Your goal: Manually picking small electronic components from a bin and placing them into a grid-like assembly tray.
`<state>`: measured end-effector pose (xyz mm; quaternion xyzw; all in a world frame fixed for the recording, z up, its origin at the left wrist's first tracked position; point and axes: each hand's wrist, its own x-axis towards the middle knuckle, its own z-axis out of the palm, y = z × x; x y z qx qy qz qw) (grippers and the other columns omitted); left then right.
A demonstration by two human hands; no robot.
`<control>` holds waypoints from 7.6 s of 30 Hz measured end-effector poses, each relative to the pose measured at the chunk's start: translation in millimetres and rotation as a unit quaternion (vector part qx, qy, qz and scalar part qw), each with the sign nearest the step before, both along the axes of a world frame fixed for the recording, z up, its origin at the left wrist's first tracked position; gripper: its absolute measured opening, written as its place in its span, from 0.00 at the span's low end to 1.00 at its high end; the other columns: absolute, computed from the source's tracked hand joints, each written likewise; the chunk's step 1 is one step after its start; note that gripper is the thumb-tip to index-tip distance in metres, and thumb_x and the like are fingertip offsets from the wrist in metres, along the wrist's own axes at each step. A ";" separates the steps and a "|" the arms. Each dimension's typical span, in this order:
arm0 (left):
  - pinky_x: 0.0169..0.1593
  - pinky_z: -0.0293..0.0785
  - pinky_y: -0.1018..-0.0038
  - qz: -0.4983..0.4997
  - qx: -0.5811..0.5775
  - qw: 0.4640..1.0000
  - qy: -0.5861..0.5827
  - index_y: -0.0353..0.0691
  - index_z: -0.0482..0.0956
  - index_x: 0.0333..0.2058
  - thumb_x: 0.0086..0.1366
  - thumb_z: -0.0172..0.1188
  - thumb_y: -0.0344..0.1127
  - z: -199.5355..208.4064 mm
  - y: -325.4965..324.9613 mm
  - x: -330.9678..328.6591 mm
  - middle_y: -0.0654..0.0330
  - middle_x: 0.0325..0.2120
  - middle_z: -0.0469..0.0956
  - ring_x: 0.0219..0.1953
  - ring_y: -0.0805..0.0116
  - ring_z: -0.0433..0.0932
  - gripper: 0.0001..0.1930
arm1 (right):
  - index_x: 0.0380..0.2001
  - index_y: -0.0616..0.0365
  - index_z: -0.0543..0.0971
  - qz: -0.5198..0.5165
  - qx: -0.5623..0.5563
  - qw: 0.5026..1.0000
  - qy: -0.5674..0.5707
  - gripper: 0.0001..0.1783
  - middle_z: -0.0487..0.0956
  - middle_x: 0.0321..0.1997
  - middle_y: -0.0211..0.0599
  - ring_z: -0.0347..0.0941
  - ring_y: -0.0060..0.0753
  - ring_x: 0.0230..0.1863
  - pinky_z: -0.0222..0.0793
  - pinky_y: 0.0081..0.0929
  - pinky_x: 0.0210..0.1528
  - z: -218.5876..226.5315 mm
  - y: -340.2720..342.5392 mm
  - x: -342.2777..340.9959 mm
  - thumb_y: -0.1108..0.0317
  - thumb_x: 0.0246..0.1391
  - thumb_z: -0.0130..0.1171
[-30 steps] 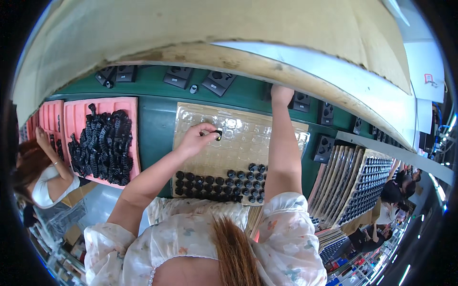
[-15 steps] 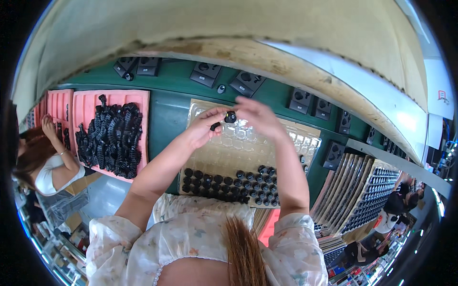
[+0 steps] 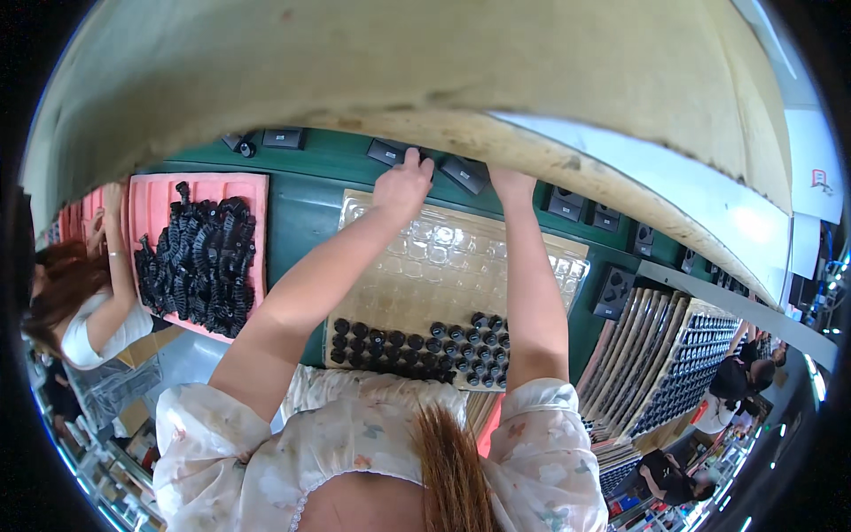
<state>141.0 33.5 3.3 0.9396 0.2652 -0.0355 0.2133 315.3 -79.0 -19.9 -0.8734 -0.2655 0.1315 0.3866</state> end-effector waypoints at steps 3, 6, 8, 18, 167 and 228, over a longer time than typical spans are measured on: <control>0.30 0.80 0.71 -0.077 0.080 0.990 0.085 0.38 0.71 0.43 0.54 0.55 0.29 0.2 -3.6 9.1 0.49 0.42 0.69 0.32 0.61 0.80 0.16 | 0.38 0.59 0.81 -0.020 -0.010 0.995 -0.101 0.16 0.83 0.35 0.35 0.77 0.24 0.35 0.72 0.23 0.44 -23.0 -4.5 11.0 0.70 0.42 0.67; 0.39 0.80 0.71 -0.100 0.050 0.983 0.146 0.36 0.72 0.45 0.61 0.52 0.31 -4.2 -7.0 3.3 0.51 0.46 0.70 0.38 0.61 0.79 0.13 | 0.40 0.59 0.80 -0.020 -0.035 0.990 -0.136 0.17 0.82 0.37 0.36 0.76 0.26 0.38 0.71 0.25 0.46 -34.1 -3.0 19.1 0.69 0.43 0.66; 0.36 0.79 0.67 -0.064 0.000 0.998 -0.029 0.38 0.73 0.43 0.57 0.55 0.30 -9.6 0.0 -16.1 0.52 0.37 0.73 0.35 0.59 0.80 0.14 | 0.41 0.59 0.80 -0.015 -0.049 0.986 -0.156 0.18 0.81 0.38 0.37 0.76 0.27 0.39 0.70 0.26 0.47 -39.5 -4.4 22.7 0.68 0.43 0.66; 0.37 0.72 0.68 0.094 -0.301 0.940 -0.131 0.47 0.75 0.45 0.55 0.62 0.30 18.0 -4.0 -52.3 0.57 0.30 0.78 0.33 0.59 0.78 0.17 | 0.45 0.59 0.77 -0.006 -0.131 0.956 -0.262 0.23 0.78 0.45 0.41 0.72 0.32 0.47 0.67 0.31 0.51 -73.2 -35.7 47.0 0.65 0.44 0.65; 0.41 0.74 0.80 0.222 -0.660 0.708 -0.117 0.39 0.77 0.48 0.62 0.57 0.28 26.2 0.9 -92.3 0.62 0.35 0.79 0.33 0.76 0.76 0.14 | 0.49 0.64 0.73 0.006 -0.235 0.939 -0.249 0.27 0.76 0.49 0.49 0.73 0.51 0.49 0.70 0.37 0.52 16.9 -12.5 24.0 0.54 0.52 0.60; 0.36 0.76 0.82 0.198 -0.668 0.712 -0.085 0.35 0.78 0.44 0.63 0.60 0.35 -8.0 -52.5 -51.3 0.61 0.35 0.78 0.29 0.77 0.77 0.13 | 0.46 0.62 0.76 -0.066 -0.168 0.925 -0.335 0.19 0.76 0.50 0.46 0.71 0.46 0.53 0.68 0.34 0.53 9.0 -79.3 11.0 0.67 0.51 0.57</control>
